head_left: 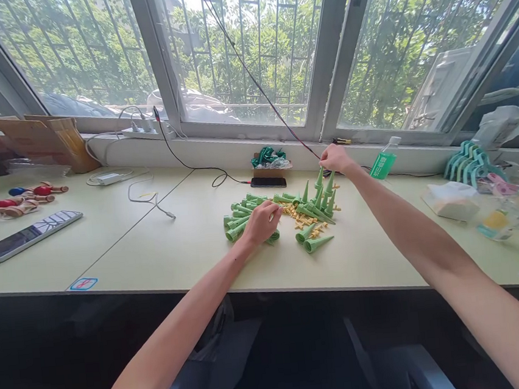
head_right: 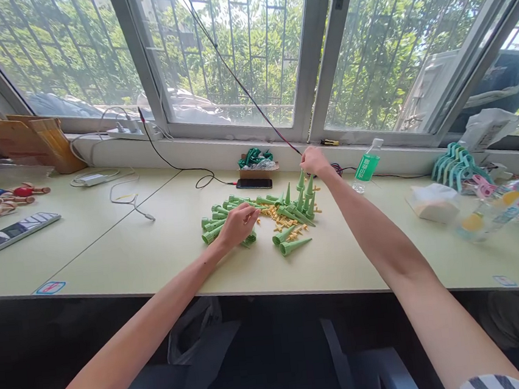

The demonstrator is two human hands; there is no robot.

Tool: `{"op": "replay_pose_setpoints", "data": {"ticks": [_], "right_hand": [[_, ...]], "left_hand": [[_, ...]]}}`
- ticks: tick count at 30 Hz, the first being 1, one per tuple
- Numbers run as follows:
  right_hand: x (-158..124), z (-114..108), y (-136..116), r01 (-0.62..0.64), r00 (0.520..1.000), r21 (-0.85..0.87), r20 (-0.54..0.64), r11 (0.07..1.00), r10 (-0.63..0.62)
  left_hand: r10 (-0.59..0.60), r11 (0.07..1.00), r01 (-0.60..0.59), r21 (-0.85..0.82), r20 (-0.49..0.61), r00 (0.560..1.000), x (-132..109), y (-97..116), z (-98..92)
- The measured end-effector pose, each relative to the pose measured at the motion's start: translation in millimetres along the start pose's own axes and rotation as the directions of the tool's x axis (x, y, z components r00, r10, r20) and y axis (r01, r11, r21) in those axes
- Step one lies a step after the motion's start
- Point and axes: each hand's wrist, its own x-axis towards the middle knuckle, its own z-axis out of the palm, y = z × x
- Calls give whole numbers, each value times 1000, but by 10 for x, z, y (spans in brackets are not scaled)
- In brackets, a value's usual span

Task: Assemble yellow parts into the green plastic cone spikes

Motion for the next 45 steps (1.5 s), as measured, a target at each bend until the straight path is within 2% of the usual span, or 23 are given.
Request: {"op": "replay_pose_setpoints", "data": {"ticks": [4,7,11,13,15,17,19,22,24,28,36,41,45], "right_hand": [[-6,8,23,6,1000,-24,11,1000,-5],[-33,-6,32,19,999,-52,-26,998,-20],[-164,-50,-18,43,976,-71,-210,997,-57],[-309,-47,-98,130,934,-60,-327,990,-142],[-506,9,-215,232,900,-27,-375,972,-225],[-722,133,-344,333,890,3,-332,943,-313],[-910,312,-446,404,896,22,-211,914,-391],[-1081,606,-497,405,912,-12,-61,914,-405],[-1133,766,-469,367,929,-52,-22,929,-369],[-1185,934,-388,339,941,-60,5,939,-339],[-1208,984,-390,313,949,-44,57,949,-310],[-1217,1028,-376,306,952,8,20,952,-306],[-1236,1043,-382,350,936,85,-70,933,-345]], "left_hand": [[0,1000,0,4,0,1000,1,2,-1],[0,1000,0,14,3,1000,4,2,1],[1,1000,-1,8,10,1000,10,-1,4],[-7,1000,6,14,12,1000,13,-5,6],[-13,1000,13,20,9,1000,16,-11,8],[-12,1000,12,16,8,1000,17,-19,11],[-6,1000,6,14,9,1000,17,-25,12],[2,1000,-2,24,7,1000,15,-27,13],[2,1000,-2,21,5,1000,15,-23,15],[1,1000,-1,14,14,1000,23,-9,20],[-8,1000,8,7,7,1000,41,-8,20],[-6,1000,6,-3,18,1000,42,-3,21],[-5,1000,5,8,32,999,41,-9,17]]}}
